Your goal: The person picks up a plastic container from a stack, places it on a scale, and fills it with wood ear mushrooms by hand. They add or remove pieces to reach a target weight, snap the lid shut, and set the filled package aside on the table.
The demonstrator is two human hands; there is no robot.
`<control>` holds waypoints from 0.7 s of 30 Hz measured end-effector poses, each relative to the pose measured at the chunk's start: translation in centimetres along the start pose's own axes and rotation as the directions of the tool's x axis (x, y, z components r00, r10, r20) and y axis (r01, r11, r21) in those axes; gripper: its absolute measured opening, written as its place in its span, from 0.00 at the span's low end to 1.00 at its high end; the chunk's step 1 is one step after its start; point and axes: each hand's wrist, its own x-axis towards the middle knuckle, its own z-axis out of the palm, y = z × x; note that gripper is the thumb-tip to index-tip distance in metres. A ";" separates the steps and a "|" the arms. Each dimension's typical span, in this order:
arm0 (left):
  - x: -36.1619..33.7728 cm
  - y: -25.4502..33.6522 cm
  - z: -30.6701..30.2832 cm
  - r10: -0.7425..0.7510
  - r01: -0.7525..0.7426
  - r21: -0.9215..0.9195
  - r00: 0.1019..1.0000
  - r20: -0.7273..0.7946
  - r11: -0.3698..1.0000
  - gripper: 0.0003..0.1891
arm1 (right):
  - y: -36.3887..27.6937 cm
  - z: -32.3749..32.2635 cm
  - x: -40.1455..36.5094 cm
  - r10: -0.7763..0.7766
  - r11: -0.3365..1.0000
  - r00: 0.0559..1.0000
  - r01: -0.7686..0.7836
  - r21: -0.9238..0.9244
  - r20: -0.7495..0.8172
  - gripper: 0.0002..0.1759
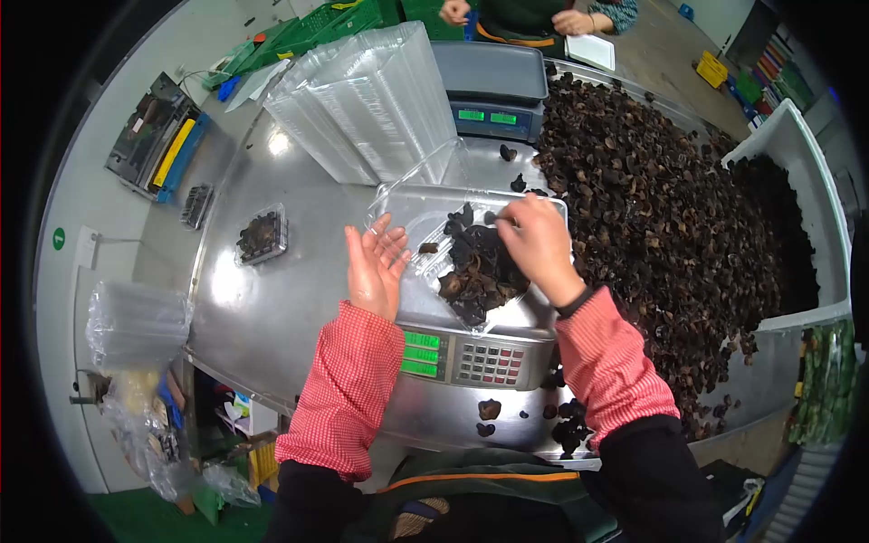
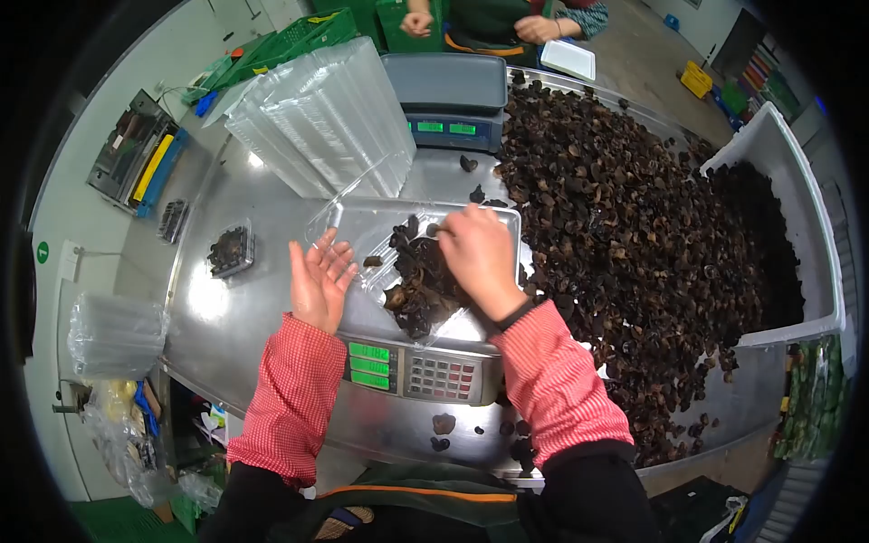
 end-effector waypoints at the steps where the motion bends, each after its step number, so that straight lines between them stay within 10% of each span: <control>1: -0.3 0.0 0.1 0.015 -0.015 0.017 1.000 0.009 1.000 0.41 | -0.1 -1.7 -0.4 0.141 0.980 0.989 -0.145 0.133 0.039 0.08; 3: -0.9 0.2 0.4 0.054 -0.055 0.063 0.998 0.026 0.996 0.40 | 0.5 -5.5 -1.7 0.458 0.751 0.867 -0.496 0.436 0.197 0.07; 5: -1.7 0.1 0.9 0.101 -0.105 0.121 0.994 0.041 0.987 0.40 | 2.3 -9.1 -3.0 0.555 0.790 0.779 -0.603 0.108 0.292 0.11; 7: -2.2 -0.6 0.9 0.144 -0.152 0.147 0.987 0.064 0.977 0.40 | 3.2 -9.4 -5.0 0.267 0.904 0.963 -0.240 -0.353 0.031 0.14; 13: -2.1 -2.0 0.7 0.221 -0.226 0.145 0.974 0.053 0.963 0.39 | -0.3 -4.7 -2.8 0.006 0.997 0.979 -0.023 0.078 0.203 0.09; 21: -2.5 -1.9 -0.2 0.152 -0.154 0.183 0.988 0.023 0.971 0.40 | -0.5 -1.1 -1.4 -0.047 0.999 0.962 0.053 -0.013 0.268 0.05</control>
